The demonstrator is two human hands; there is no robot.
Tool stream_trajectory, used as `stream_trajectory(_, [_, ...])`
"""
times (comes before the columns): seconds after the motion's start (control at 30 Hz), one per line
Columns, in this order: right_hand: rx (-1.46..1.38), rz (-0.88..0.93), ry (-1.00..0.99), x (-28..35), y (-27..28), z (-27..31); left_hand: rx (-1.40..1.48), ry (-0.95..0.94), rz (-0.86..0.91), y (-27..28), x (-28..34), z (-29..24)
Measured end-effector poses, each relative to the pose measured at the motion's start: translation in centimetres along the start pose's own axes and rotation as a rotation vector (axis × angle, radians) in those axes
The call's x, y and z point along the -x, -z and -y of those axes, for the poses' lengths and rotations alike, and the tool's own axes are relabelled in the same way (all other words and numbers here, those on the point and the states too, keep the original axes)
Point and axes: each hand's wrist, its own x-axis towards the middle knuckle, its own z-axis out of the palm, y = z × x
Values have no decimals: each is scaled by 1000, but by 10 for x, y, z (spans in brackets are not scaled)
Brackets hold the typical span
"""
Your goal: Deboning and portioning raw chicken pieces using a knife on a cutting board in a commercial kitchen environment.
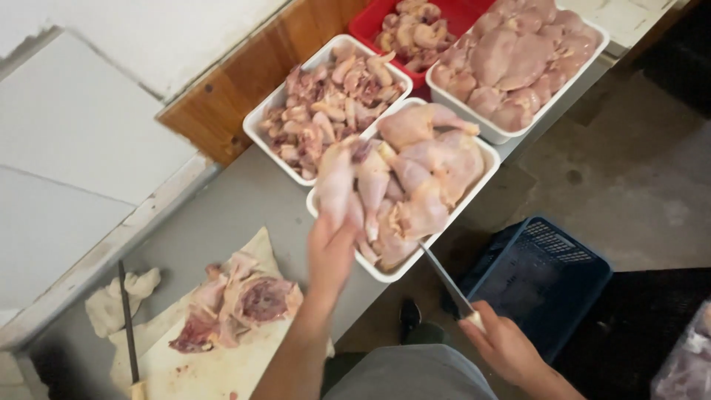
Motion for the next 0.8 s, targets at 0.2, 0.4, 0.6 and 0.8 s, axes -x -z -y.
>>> stream_trajectory(0.2, [-260, 18, -365, 21, 36, -10, -315, -303, 68, -172, -90, 41])
stream_trajectory(0.4, [-333, -74, -460, 23, 33, -33, 15, 94, 207, -237, -69, 22])
stream_trajectory(0.6, [-434, -35, -581, 25, 48, -39, -972, -66, 560, -207, -42, -44])
stream_trajectory(0.8, [-417, -126, -558, 25, 51, -57, -1645, -657, 345, -186, -133, -60])
